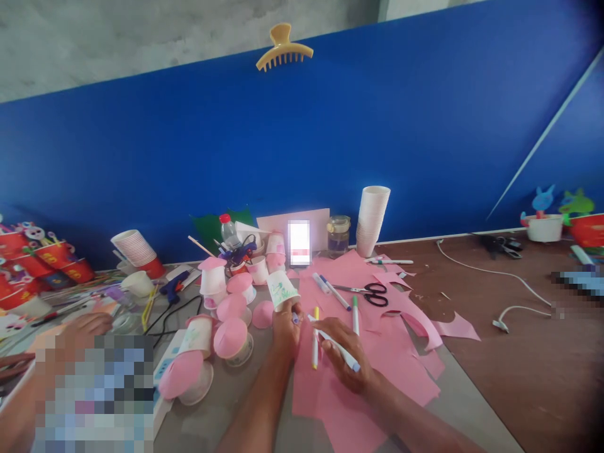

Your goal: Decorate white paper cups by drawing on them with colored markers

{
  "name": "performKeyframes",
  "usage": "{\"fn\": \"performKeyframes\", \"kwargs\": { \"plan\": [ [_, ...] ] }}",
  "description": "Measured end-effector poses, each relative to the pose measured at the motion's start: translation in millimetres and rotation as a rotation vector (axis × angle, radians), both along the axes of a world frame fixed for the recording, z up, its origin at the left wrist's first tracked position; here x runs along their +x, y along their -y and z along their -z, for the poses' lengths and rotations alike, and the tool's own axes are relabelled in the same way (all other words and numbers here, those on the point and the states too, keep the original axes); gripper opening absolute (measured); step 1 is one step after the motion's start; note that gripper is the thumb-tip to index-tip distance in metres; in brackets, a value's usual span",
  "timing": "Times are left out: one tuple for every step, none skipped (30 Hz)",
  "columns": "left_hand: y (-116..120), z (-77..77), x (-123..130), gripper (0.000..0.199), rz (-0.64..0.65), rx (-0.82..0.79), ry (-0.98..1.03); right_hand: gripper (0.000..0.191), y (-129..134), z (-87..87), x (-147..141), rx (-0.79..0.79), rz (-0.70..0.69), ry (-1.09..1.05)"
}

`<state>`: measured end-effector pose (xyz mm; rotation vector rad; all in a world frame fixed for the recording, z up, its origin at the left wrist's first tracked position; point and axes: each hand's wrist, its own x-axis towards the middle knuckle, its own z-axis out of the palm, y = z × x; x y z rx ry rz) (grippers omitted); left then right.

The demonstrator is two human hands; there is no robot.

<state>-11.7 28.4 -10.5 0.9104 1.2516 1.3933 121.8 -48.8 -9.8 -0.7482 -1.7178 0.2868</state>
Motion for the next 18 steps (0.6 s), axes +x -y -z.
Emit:
{"fn": "performKeyframes", "kwargs": {
  "plan": [
    [-1.5,0.6,1.0,0.024,0.012,-0.011,0.062,0.031,0.8,-0.5,-1.4,0.017,-0.003,0.008],
    [-2.9,1.4,2.2,0.024,0.024,-0.022,0.130,0.029,1.6,-0.6,-3.0,0.019,-0.002,0.016],
    [-4.1,2.2,3.4,0.025,0.033,-0.030,0.193,0.027,2.3,-0.2,-4.5,0.008,0.002,0.022],
    [-5.1,3.1,4.5,0.027,0.042,-0.034,0.243,0.025,2.9,0.5,-6.0,-0.013,0.011,0.026],
    [-5.7,4.0,5.4,0.028,0.051,-0.032,0.269,0.022,3.4,1.4,-7.1,-0.037,0.022,0.031],
    [-6.1,4.8,6.1,0.030,0.057,-0.025,0.265,0.018,3.6,2.5,-8.0,-0.060,0.033,0.038],
    [-6.0,5.6,6.4,0.031,0.061,-0.016,0.250,0.016,3.7,3.6,-8.5,-0.077,0.041,0.047],
    [-5.7,6.3,6.6,0.031,0.063,-0.008,0.233,0.014,3.4,4.8,-8.7,-0.087,0.045,0.055],
    [-5.0,6.8,6.6,0.032,0.065,-0.001,0.220,0.013,3.1,5.9,-8.8,-0.093,0.049,0.061],
    [-4.1,7.2,6.6,0.031,0.066,0.003,0.208,0.014,2.6,6.8,-8.8,-0.096,0.050,0.068],
    [-3.0,7.4,6.6,0.031,0.065,0.009,0.195,0.014,2.1,7.6,-8.7,-0.102,0.051,0.073],
    [-1.8,7.3,6.7,0.030,0.061,0.017,0.179,0.014,1.7,8.0,-8.6,-0.109,0.051,0.079],
    [-0.7,6.9,6.9,0.029,0.056,0.025,0.156,0.014,1.4,8.2,-8.5,-0.115,0.050,0.085],
    [0.4,6.3,7.4,0.029,0.051,0.034,0.126,0.014,1.3,8.2,-8.5,-0.122,0.049,0.089],
    [1.3,5.4,7.9,0.029,0.047,0.039,0.090,0.014,1.4,7.9,-8.5,-0.130,0.048,0.092],
    [2.0,4.3,8.6,0.029,0.043,0.039,0.044,0.014,1.6,7.4,-8.5,-0.139,0.044,0.094],
    [2.5,3.1,9.3,0.030,0.039,0.033,-0.008,0.013,1.9,6.9,-8.5,-0.147,0.039,0.096],
    [2.9,1.9,10.0,0.030,0.033,0.025,-0.060,0.013,2.2,6.3,-8.5,-0.152,0.032,0.097]
  ]
}}
